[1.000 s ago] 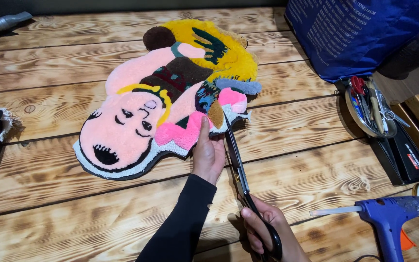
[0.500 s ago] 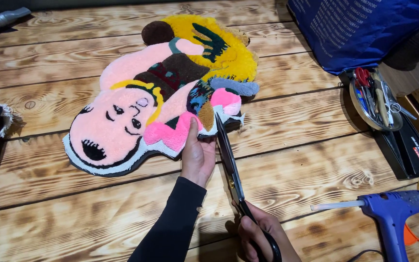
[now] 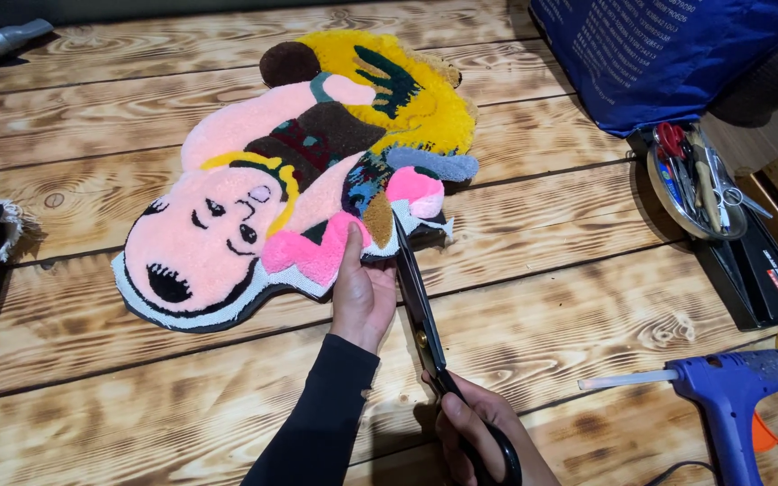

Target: The person trims the excess edges of a custom-shaped rug using large scissors.

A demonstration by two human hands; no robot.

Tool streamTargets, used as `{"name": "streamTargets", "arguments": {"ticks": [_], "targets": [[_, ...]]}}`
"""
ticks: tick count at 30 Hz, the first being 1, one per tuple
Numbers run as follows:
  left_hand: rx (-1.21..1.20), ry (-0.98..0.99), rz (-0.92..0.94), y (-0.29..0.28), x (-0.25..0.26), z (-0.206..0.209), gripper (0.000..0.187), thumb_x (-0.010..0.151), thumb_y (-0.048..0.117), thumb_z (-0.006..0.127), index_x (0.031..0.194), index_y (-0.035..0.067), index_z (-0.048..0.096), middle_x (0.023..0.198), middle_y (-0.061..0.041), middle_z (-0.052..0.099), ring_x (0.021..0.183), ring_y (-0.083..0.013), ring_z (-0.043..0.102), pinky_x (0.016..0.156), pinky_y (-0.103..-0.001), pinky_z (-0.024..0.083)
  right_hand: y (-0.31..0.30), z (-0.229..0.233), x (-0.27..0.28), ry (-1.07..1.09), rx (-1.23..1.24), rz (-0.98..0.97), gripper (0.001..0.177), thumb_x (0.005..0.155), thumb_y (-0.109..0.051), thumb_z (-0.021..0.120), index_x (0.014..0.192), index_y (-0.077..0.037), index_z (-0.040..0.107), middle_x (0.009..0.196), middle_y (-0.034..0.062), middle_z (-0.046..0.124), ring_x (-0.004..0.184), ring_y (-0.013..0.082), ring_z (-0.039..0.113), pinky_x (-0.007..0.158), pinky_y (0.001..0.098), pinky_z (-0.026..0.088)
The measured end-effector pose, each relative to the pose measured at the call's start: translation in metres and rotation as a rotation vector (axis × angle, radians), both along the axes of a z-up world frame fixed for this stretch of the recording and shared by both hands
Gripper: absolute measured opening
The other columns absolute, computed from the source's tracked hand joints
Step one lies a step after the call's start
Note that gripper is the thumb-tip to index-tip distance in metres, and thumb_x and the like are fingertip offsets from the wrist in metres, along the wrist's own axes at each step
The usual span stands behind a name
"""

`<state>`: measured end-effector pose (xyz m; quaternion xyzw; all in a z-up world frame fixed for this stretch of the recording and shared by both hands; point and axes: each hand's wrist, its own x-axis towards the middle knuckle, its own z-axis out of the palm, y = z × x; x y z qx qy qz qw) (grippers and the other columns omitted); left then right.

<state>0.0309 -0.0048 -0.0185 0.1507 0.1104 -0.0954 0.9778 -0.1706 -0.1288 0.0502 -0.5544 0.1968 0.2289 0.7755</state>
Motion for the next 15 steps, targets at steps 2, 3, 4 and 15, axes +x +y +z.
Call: {"name": "streamTargets", "arguments": {"ticks": [2,3,4,15], "targets": [[0.001,0.009,0.002,0.002,0.000,0.000,0.047,0.095,0.032,0.069,0.133,0.007,0.058,0.129,-0.006,0.067,0.120,-0.0190,0.062,0.108,-0.037,0.045,-0.008,-0.018,-0.007,-0.047,0.006,0.006,0.054,0.095,-0.036,0.060,0.142,-0.008,0.057,0.054,0.0000,0.047,0.038,0.0092,0.043,0.037,0.0254,0.032],[0.001,0.018,0.005,0.002,0.000,0.000,0.046,0.094,0.032,0.069,0.132,0.008,0.058,0.129,-0.006,0.067,0.119,-0.0187,0.063,0.108,-0.037,0.045,-0.013,-0.027,-0.011,-0.094,0.009,0.011,0.054,0.097,-0.036,0.061,0.142,-0.008,0.056,0.054,-0.0004,0.046,0.039,0.0081,0.043,0.037,0.0246,0.032],[-0.002,0.020,0.000,0.002,-0.001,0.003,0.046,0.094,0.032,0.069,0.132,0.008,0.058,0.129,-0.006,0.067,0.119,-0.0187,0.063,0.108,-0.037,0.045,-0.010,-0.022,-0.010,-0.092,0.007,0.006,0.054,0.097,-0.036,0.061,0.142,-0.008,0.056,0.054,-0.0004,0.046,0.039,0.0081,0.043,0.037,0.0246,0.032],[-0.008,-0.001,0.000,0.002,-0.003,0.010,0.048,0.095,0.031,0.068,0.133,0.004,0.056,0.129,-0.009,0.067,0.120,-0.0209,0.063,0.107,-0.038,0.048,0.000,-0.008,0.002,-0.032,0.089,-0.012,0.056,0.096,-0.037,0.060,0.143,-0.007,0.059,0.063,0.0019,0.049,0.038,0.0112,0.044,0.036,0.0262,0.032]]}}
